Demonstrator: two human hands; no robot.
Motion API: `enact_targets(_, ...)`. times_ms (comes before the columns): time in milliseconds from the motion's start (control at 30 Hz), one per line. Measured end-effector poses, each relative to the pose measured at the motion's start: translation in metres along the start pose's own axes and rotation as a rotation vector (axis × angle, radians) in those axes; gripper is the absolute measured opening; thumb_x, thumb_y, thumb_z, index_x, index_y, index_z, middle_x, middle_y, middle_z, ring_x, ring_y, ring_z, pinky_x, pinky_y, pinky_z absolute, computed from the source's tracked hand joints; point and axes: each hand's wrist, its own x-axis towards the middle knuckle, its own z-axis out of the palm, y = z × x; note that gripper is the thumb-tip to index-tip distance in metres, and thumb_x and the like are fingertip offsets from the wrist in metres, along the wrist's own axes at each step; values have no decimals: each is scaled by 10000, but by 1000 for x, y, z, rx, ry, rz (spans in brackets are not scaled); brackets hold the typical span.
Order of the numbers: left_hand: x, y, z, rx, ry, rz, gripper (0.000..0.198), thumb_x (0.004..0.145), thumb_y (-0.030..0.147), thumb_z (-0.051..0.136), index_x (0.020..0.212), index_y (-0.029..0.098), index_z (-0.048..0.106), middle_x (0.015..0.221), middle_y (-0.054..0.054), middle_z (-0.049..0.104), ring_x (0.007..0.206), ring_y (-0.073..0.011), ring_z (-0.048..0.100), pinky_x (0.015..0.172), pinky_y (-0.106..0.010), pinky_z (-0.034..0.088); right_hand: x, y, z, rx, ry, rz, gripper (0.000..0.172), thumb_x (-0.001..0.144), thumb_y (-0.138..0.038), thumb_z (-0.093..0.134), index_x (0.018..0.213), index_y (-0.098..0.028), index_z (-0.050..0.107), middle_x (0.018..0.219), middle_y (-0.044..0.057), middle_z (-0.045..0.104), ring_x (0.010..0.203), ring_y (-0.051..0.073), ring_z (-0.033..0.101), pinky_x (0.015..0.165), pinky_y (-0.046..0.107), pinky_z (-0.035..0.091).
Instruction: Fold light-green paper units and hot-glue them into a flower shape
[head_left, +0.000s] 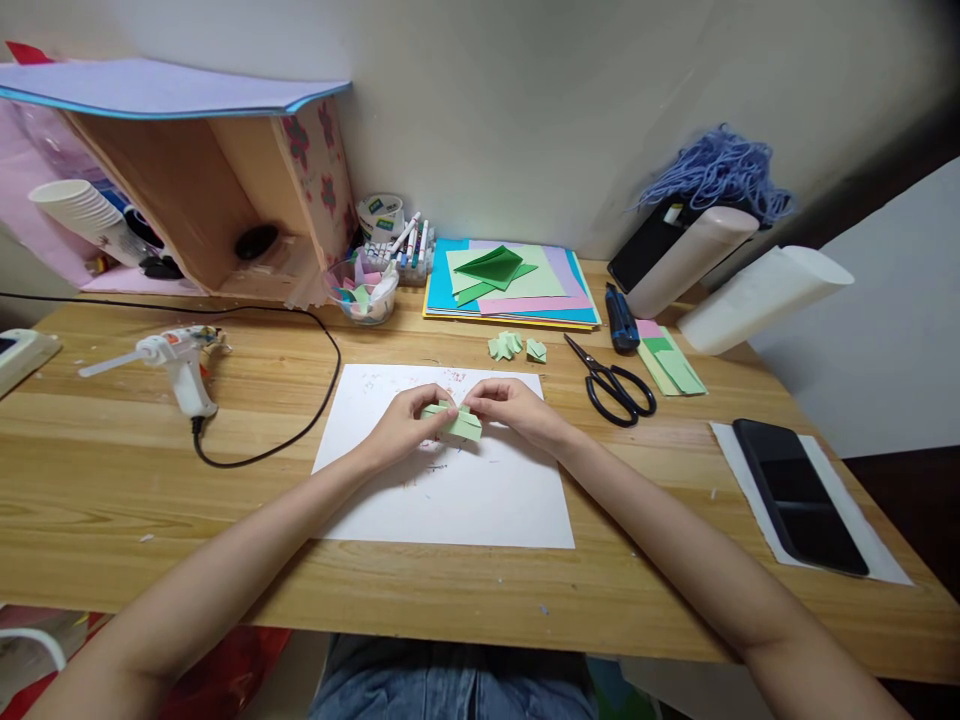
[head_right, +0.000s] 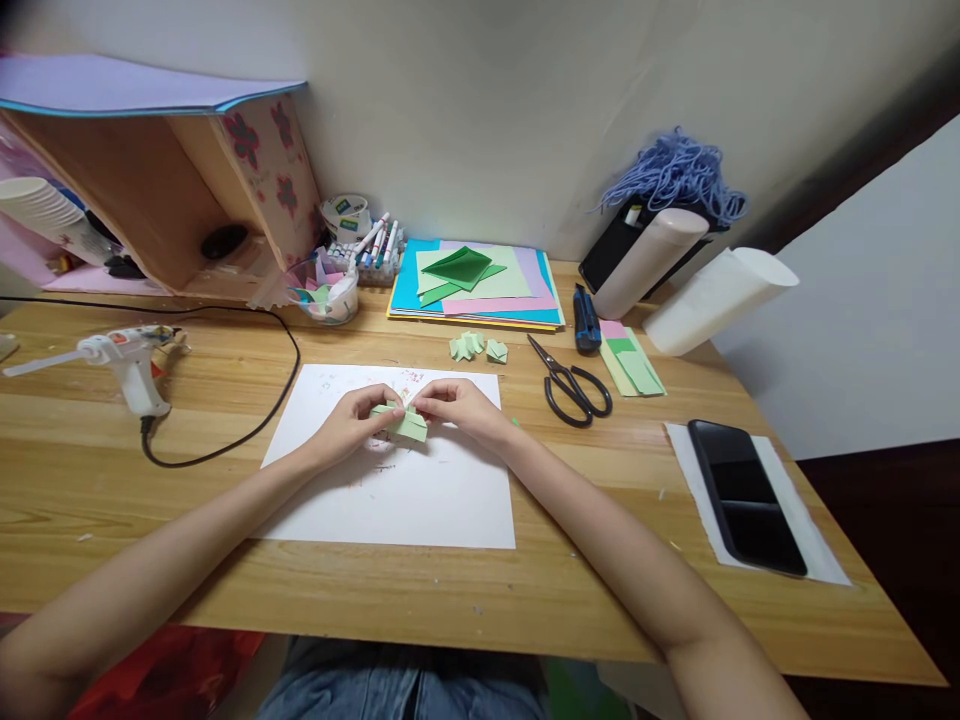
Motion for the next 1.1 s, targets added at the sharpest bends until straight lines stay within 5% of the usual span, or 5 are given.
enact_targets(367,-1,1,1,77,-4,-13,194,742,356,513,744,167,558,687,-3,549,590,-117,487,513,-208,413,-1,-3,-5,-90,-114,70,255,699,-381,656,789,-142,666,653,10,611,612,107,541,588,237,412)
enact_targets(1100,-1,-5,-2,-29,-28,-31,272,743,400,587,776,130,601,711,-34,618,635,-139,568,598,-245,440,-3,-4,-1,-56,-98,25,223,710,-349,656,773,-135,655,696,16,599,635,105,523,617,241,410)
